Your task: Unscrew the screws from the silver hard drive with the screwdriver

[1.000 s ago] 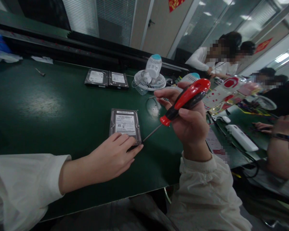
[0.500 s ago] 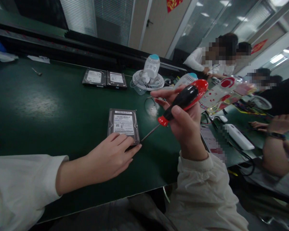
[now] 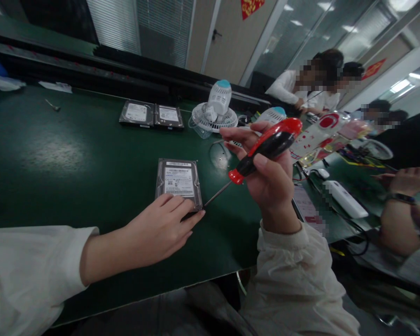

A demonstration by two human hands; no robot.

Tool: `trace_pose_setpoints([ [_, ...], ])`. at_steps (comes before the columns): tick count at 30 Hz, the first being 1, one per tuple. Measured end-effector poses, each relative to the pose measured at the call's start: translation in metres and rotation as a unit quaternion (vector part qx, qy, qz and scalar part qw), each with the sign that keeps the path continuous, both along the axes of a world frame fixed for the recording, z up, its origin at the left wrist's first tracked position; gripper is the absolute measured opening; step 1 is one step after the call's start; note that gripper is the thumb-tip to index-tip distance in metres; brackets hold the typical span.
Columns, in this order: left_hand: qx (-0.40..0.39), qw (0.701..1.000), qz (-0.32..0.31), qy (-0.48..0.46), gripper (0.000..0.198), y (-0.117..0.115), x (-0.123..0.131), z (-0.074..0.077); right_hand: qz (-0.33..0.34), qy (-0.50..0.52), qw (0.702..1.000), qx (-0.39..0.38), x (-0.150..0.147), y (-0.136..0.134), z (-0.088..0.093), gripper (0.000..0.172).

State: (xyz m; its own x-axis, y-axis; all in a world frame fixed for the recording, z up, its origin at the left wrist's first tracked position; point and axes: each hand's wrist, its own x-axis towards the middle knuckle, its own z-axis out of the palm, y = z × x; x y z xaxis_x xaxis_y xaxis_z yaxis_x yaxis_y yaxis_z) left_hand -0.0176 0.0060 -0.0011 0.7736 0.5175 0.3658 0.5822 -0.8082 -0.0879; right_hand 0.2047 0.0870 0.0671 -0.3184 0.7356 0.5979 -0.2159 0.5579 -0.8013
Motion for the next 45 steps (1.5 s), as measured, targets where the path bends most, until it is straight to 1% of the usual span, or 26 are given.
trace_pose_setpoints([
  [2,0.002,1.0,0.0,0.001,0.04,-0.0004,0.0,-0.0003,0.028,0.009,1.0,-0.009,0.0021,0.0024,-0.0002,0.043],
  [4,0.005,1.0,0.001,0.002,0.04,-0.0012,-0.0002,-0.0007,0.015,0.002,1.0,-0.008,0.0023,0.0021,0.0,0.042],
  [6,0.009,1.0,0.003,0.0,0.04,-0.0019,-0.0004,-0.0009,-0.018,-0.009,1.0,0.008,0.0008,-0.0002,0.0001,0.036],
  [8,0.013,1.0,0.004,-0.005,0.039,-0.0022,-0.0005,-0.0009,-0.038,-0.013,0.999,0.028,-0.0012,-0.0024,-0.0001,0.026],
  [11,0.016,1.0,0.004,-0.008,0.039,-0.0019,-0.0007,-0.0009,-0.024,-0.006,0.999,0.025,-0.0021,-0.0023,-0.0008,0.021],
  [12,0.016,1.0,0.003,-0.007,0.039,-0.0017,-0.0009,-0.0011,-0.012,-0.002,1.0,0.018,-0.0016,-0.0013,-0.001,0.024],
  [14,0.017,1.0,0.002,-0.004,0.039,-0.0013,-0.0013,-0.0019,0.01,0.01,1.0,-0.001,0.0001,0.0013,-0.0011,0.035],
  [16,0.019,1.0,0.001,-0.004,0.04,-0.0009,-0.0016,-0.003,0.018,0.013,1.0,-0.016,0.0017,0.0031,-0.0009,0.045],
  [18,0.021,1.0,-0.001,-0.006,0.04,-0.0004,-0.0016,-0.0039,0.01,0.002,1.0,-0.019,0.002,0.0032,-0.0007,0.047],
  [21,0.023,1.0,-0.001,-0.01,0.04,0.0,-0.0012,-0.0044,-0.023,-0.016,1.0,0.015,0.0002,0.0012,-0.0014,0.036],
  [24,0.026,1.0,-0.003,-0.014,0.041,0.0001,-0.0005,-0.0039,-0.046,-0.016,0.998,0.043,-0.002,-0.0002,-0.003,0.031],
  [27,0.025,1.0,-0.002,-0.018,0.041,0.0001,-0.0001,-0.0034,-0.006,0.0,1.0,0.029,-0.0014,0.0009,-0.0043,0.029],
  [30,0.029,0.999,-0.003,-0.018,0.041,-0.0006,-0.0004,-0.0037,0.043,0.017,0.999,0.005,0.0014,0.0026,-0.0038,0.041],
  [32,0.031,0.999,-0.003,-0.017,0.042,-0.0012,-0.001,-0.0043,0.055,0.014,0.998,-0.011,0.0025,0.0024,-0.0026,0.048],
  [34,0.031,0.999,-0.003,-0.017,0.042,-0.0016,-0.0014,-0.0046,0.038,0.003,0.999,-0.012,0.0018,0.0008,-0.0013,0.044],
  [37,0.033,0.999,-0.001,-0.02,0.041,-0.0012,-0.0012,-0.0043,-0.009,-0.003,1.0,0.022,-0.0018,-0.0019,-0.0007,0.025],
  [38,0.034,0.999,-0.001,-0.02,0.041,-0.001,-0.001,-0.0041,-0.016,-0.002,0.999,0.031,-0.0028,-0.0023,-0.001,0.022],
  [40,0.035,0.999,-0.002,-0.019,0.041,-0.0006,-0.0006,-0.0037,-0.011,0.002,0.999,0.037,-0.0033,-0.002,-0.002,0.02],
  [41,0.035,0.999,-0.003,-0.019,0.041,-0.0006,-0.0005,-0.0035,-0.005,0.004,0.999,0.033,-0.0028,-0.0014,-0.0025,0.022],
  [45,0.026,1.0,-0.004,-0.017,0.041,-0.0004,-0.0004,-0.0035,0.027,0.006,1.0,0.007,0.0013,0.0011,-0.0027,0.042],
])
